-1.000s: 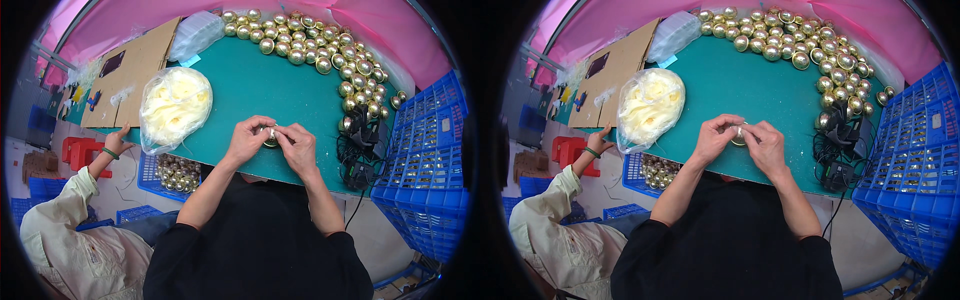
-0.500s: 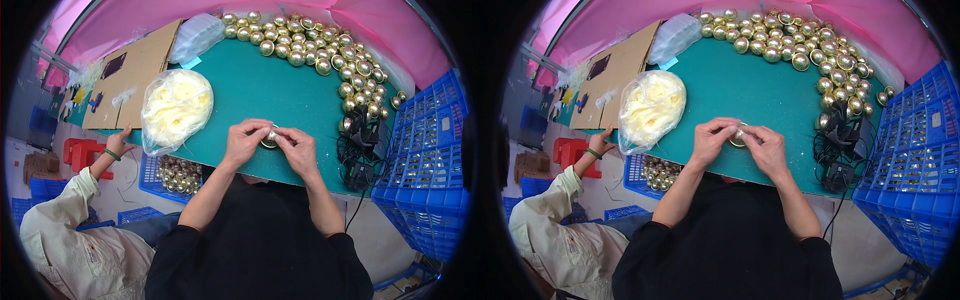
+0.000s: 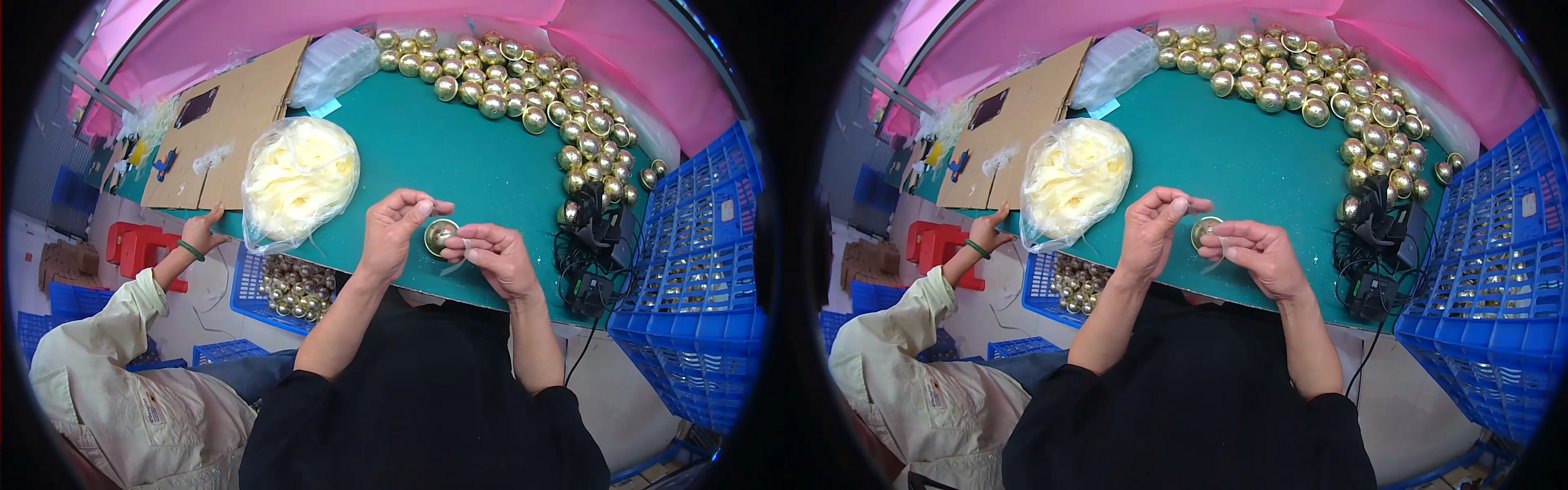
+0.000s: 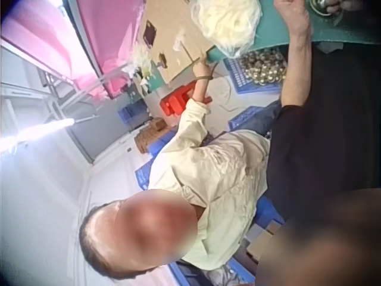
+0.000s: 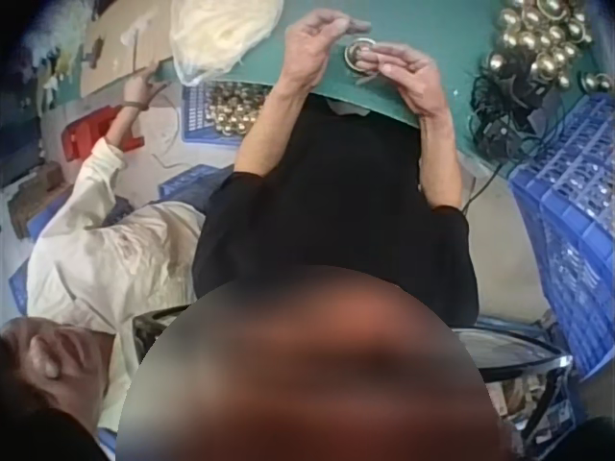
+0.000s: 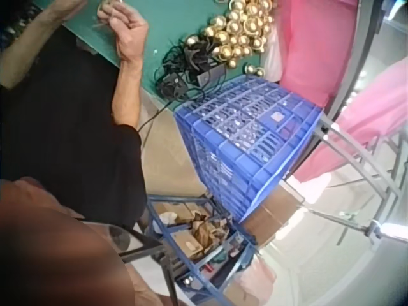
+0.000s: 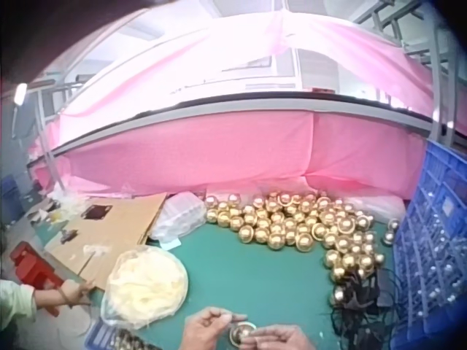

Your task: Attach white strings to gold-colored Christmas ornaments at a manual workstation.

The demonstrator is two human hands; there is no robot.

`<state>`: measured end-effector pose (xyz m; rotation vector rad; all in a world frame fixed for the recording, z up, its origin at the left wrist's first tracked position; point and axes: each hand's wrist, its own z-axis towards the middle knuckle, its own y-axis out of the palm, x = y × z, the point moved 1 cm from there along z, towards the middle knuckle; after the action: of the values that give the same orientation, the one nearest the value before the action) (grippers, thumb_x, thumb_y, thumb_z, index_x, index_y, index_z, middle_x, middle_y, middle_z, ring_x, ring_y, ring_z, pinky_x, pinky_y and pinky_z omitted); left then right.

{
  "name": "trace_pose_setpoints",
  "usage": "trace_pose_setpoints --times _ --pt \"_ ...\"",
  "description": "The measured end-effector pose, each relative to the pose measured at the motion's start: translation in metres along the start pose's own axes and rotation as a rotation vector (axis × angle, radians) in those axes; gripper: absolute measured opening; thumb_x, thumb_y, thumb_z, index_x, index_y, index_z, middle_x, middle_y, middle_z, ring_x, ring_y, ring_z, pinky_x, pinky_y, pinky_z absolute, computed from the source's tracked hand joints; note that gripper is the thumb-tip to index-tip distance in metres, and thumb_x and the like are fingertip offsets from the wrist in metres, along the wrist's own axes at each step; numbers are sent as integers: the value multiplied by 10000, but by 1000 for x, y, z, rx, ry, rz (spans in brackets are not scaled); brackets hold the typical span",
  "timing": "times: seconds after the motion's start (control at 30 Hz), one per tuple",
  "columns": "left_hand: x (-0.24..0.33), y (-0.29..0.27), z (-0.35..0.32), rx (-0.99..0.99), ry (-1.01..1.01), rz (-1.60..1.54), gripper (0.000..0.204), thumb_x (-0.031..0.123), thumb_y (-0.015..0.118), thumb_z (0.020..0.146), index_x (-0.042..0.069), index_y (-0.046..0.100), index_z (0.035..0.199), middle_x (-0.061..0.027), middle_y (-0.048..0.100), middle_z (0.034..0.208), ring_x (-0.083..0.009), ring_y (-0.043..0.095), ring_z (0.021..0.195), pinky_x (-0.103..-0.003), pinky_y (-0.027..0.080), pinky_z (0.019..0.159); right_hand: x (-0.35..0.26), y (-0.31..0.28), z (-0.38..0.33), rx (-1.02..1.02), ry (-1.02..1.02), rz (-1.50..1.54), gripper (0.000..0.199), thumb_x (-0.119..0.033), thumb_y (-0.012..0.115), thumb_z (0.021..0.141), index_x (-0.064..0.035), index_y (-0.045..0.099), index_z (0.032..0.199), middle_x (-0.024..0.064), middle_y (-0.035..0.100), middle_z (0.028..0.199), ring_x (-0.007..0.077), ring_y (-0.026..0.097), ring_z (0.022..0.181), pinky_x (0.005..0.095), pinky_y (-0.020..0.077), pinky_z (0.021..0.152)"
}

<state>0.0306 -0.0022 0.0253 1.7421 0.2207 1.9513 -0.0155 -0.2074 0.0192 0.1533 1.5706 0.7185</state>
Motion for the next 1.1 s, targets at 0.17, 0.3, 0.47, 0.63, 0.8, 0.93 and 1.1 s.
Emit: trace_pose_setpoints --times 0.17,0.3,0.47,0.63,0.8,0.93,1.1 --pt "1 4 -6 -9 -32 -61 122 109 647 1043 -5 665 1081 -209 756 1096 -199 733 958 -328 600 853 -1 25 9 72 -12 -247 220 -18 656 1003 72 714 1195 176 757 1132 239 757 994 349 623 868" --pt "4 7 -11 -27 -69 -70 134 129 671 1031 5 666 1082 -193 754 1102 -243 718 1049 -384 541 970 12 33 19 154 -96 -417 186 -111 681 1023 59 757 1031 119 766 937 167 739 814 300 620 733" --pt "6 8 -14 -56 -111 13 234 117 657 1033 -34 658 1212 -238 731 1223 -212 712 1070 -346 557 926 10 35 26 207 -72 -547 258 -173 674 1041 43 753 924 75 739 819 127 701 709 269 583 633" --pt "7 11 -19 -74 -91 -17 357 86 650 1025 -81 597 1335 -239 720 1249 -211 716 1073 -336 582 895 10 29 26 200 -71 -520 280 -208 688 1030 41 767 929 82 748 796 115 684 658 257 512 574" --pt "4 13 -18 -50 -123 59 352 84 670 1018 -77 605 1324 -224 733 1225 -202 722 1056 -319 597 868 14 30 23 222 -52 -547 269 -189 676 1041 26 756 900 58 727 783 95 654 641 239 504 566" --pt "-2 8 -17 1 -133 59 315 124 690 1021 -55 639 1275 -200 763 1142 -191 737 992 -317 597 865 18 28 21 223 11 -539 267 -195 688 1035 29 762 910 62 730 785 94 648 628 239 494 555" --pt "2 9 -17 2 -125 68 317 136 688 1026 -49 637 1279 -193 770 1118 -187 738 981 -324 596 871 21 25 18 219 35 -550 273 -214 709 1020 30 765 912 66 737 773 92 649 616 245 491 551"
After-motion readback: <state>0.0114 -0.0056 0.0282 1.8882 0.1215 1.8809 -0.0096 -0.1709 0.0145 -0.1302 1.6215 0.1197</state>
